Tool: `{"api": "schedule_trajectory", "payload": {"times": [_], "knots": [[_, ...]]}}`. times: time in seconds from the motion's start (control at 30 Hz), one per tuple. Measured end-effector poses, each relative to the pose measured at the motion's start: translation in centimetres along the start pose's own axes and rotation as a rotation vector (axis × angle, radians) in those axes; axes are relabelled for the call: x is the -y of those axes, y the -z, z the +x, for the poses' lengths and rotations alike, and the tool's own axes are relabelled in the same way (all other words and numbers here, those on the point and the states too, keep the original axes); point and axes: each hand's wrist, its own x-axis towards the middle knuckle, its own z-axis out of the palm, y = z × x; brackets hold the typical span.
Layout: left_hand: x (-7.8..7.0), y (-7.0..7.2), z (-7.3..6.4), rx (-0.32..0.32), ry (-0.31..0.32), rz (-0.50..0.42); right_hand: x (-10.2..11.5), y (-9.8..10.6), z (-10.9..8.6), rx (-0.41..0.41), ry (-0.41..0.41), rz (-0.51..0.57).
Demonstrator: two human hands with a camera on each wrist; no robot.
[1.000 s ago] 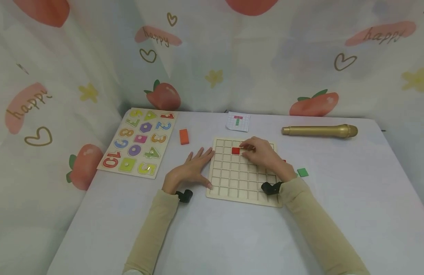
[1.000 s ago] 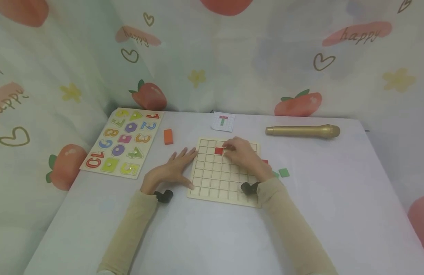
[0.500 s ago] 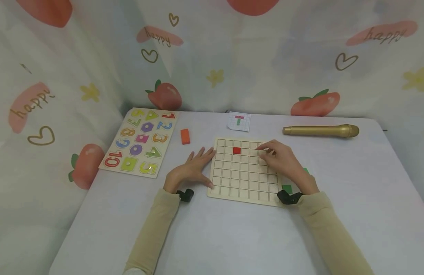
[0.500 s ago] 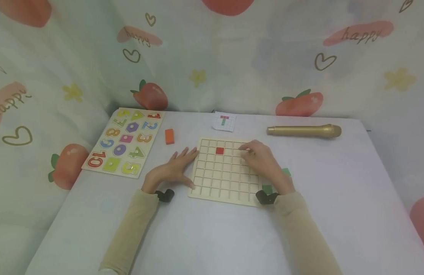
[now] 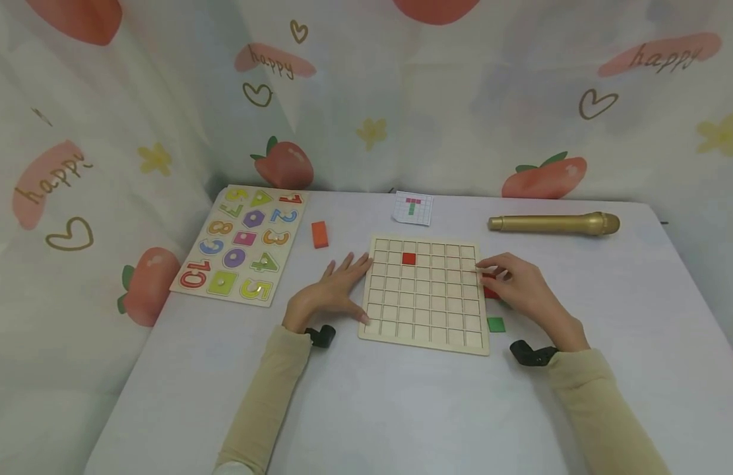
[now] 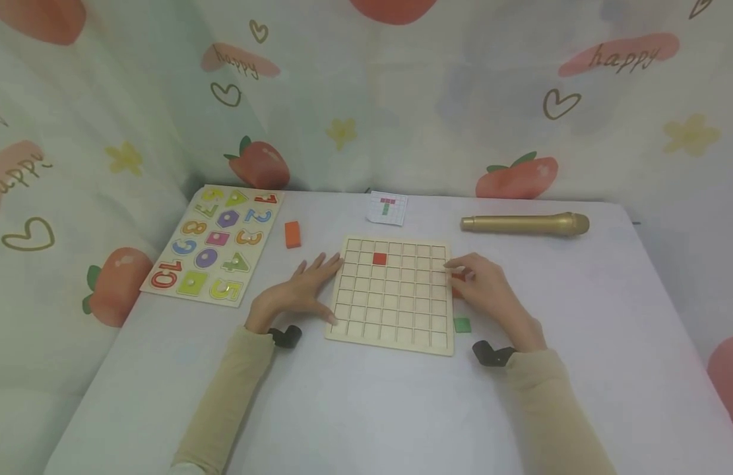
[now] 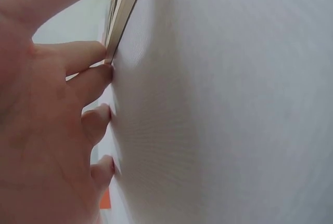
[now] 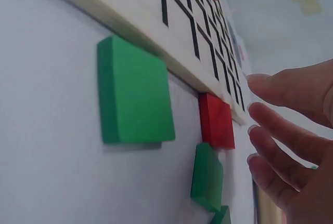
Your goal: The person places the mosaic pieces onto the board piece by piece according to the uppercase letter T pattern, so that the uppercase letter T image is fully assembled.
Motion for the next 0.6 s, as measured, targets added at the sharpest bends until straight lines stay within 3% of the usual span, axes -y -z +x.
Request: {"api": "schedule_trajectory", "payload": {"times": [0.33,0.6], "knots": [[0.5,-0.4,-0.1,-0.006,-0.002,-0.003,-1.9,0.2,-0.8,0.119,-0.022,-0.012],[0.5,-0.4,-0.1,-0.012,-0.004,0.001,-2.1,-0.2,-0.7,0.137,-0.045,-0.029]]}}
